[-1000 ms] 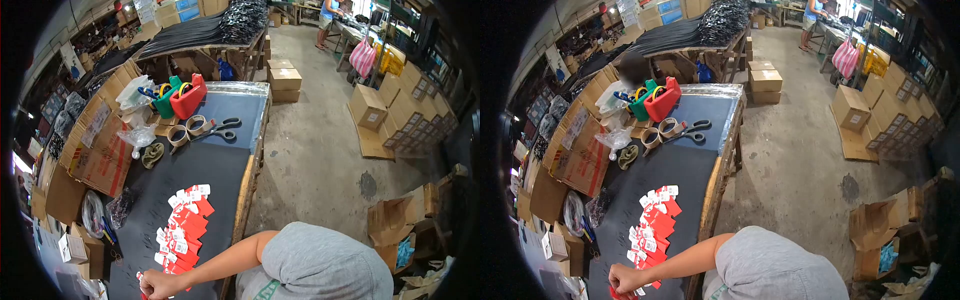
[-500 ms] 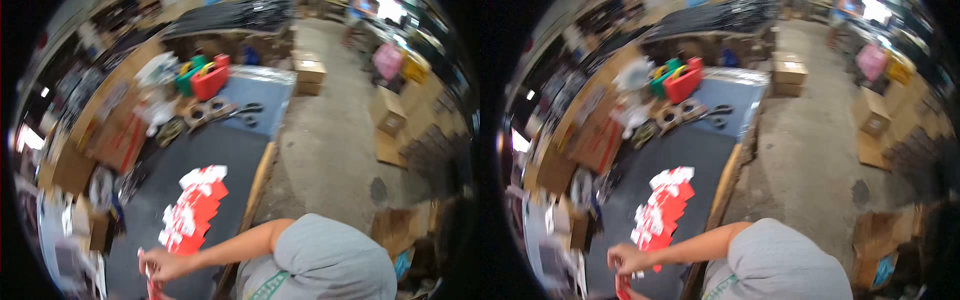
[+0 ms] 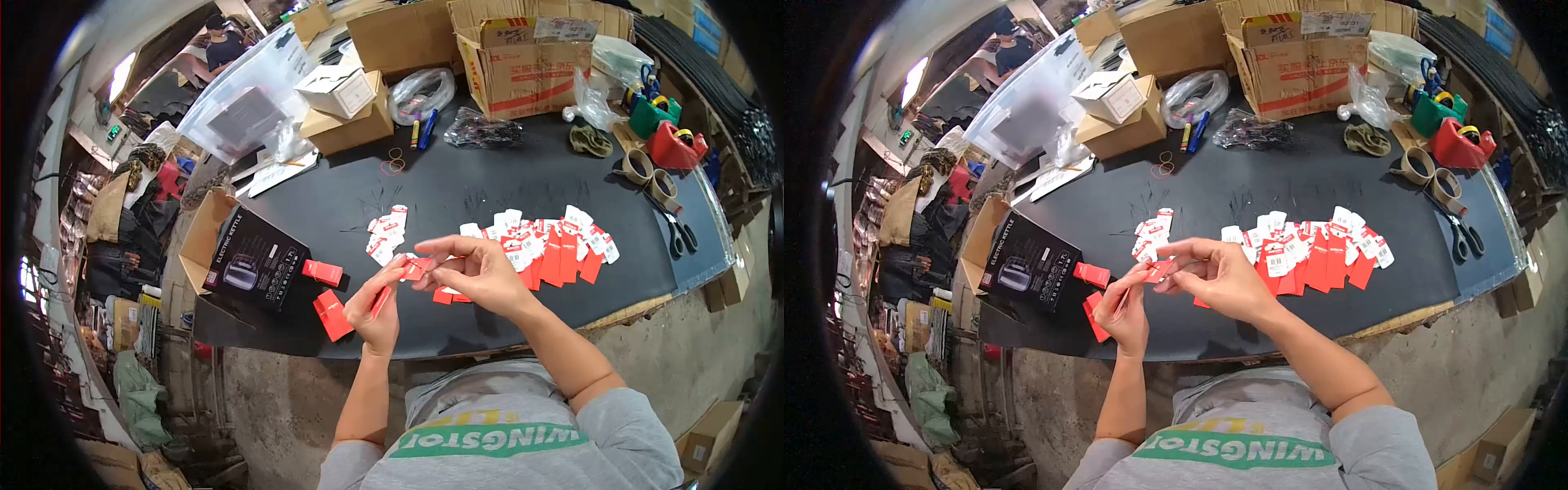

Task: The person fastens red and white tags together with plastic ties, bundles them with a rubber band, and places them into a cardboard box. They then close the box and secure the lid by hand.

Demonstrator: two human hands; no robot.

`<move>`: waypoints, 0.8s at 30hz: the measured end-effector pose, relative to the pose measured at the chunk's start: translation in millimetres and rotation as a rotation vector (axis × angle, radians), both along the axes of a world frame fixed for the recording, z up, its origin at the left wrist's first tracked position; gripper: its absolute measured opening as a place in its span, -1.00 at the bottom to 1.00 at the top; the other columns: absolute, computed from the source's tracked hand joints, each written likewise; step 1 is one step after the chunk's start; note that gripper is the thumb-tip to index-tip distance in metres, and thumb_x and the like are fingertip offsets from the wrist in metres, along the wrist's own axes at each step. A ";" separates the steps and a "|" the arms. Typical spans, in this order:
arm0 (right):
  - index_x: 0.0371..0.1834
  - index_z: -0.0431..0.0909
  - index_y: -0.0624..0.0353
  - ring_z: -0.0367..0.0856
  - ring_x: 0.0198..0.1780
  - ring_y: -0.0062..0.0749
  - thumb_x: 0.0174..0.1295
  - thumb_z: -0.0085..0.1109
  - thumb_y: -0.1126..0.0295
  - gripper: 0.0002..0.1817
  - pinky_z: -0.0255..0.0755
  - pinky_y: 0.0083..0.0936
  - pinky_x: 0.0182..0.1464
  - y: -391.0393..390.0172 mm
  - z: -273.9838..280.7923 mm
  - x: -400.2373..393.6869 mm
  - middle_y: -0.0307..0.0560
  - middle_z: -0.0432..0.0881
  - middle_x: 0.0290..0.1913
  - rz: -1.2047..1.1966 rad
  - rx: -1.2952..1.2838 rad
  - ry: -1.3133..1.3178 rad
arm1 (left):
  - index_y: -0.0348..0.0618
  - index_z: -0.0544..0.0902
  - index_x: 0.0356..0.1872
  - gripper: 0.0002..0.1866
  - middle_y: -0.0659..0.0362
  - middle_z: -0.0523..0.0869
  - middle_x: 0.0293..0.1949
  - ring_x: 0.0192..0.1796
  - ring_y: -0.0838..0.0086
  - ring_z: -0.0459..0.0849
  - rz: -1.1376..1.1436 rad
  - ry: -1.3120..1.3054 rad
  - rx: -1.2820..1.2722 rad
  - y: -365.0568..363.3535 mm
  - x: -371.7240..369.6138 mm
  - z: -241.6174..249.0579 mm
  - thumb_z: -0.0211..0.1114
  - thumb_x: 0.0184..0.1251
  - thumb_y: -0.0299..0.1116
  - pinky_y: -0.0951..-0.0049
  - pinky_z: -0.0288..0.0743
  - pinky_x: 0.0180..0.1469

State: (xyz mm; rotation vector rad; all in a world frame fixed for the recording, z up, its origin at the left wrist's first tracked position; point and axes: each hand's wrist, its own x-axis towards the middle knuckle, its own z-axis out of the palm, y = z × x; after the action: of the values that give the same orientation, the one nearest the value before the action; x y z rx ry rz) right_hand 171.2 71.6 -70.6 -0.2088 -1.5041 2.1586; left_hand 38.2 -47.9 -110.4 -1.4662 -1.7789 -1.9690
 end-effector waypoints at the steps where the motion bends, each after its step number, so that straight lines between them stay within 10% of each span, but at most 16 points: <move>1: 0.09 0.48 0.45 0.71 -0.13 -0.36 0.23 0.05 0.63 -0.67 0.62 -0.50 -0.03 -0.5 1.5 -0.6 0.00 0.66 -0.20 0.000 0.000 0.000 | -0.40 0.67 -0.25 -0.80 -0.09 0.74 -0.15 -0.04 0.20 0.73 0.000 0.000 0.000 -0.3 -1.3 0.4 0.21 0.12 -0.79 0.33 0.58 0.09; 10: -0.27 0.70 0.32 0.66 -0.50 -0.56 0.13 0.36 0.42 -0.82 0.47 -0.71 -0.51 18.3 0.6 3.9 -0.14 0.66 -0.40 -0.100 0.090 -0.145 | -0.34 0.66 -0.22 -0.82 -0.02 0.76 -0.18 -0.08 0.25 0.75 -0.019 0.379 -0.034 4.3 3.4 6.5 0.25 0.14 -0.71 0.36 0.62 -0.01; 15: -0.34 0.64 0.35 0.58 -0.58 -0.64 0.18 0.27 0.43 -0.84 0.37 -0.73 -0.63 56.9 3.7 1.0 -0.11 0.65 -0.48 -0.308 0.172 -0.264 | -0.34 0.66 -0.19 -0.86 0.18 0.75 -0.24 -0.23 0.62 0.68 -0.101 -0.650 -0.353 12.1 48.1 -19.4 0.33 0.23 -0.57 0.56 0.57 -0.17; 19: -0.35 0.60 0.42 0.62 -0.60 -0.57 0.17 0.22 0.47 -0.84 0.41 -0.71 -0.67 96.4 -28.6 -11.7 -0.06 0.65 -0.50 -0.299 0.264 -0.362 | -0.32 0.65 -0.10 -0.76 0.22 0.72 -0.21 -0.20 0.68 0.62 -0.243 -0.871 -0.358 13.2 65.1 -52.1 0.38 0.20 -0.53 0.56 0.53 -0.16; 24: -0.34 0.60 0.43 0.64 -0.62 -0.51 0.13 0.19 0.51 -0.85 0.44 -0.67 -0.67 127.9 -69.1 -38.6 -0.05 0.64 -0.53 -0.320 0.353 -0.551 | -0.37 0.46 0.14 -0.66 -0.07 0.64 0.02 0.05 0.25 0.66 -0.345 -1.274 -0.359 -11.8 63.8 -54.8 0.13 0.44 -0.40 0.33 0.57 0.06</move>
State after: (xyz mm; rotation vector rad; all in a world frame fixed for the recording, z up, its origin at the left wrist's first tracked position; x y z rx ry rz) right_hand 132.5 199.6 -139.7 -0.9085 -1.9565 1.6183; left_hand 102.1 -59.7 -165.3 -0.4516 -2.4575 -3.3203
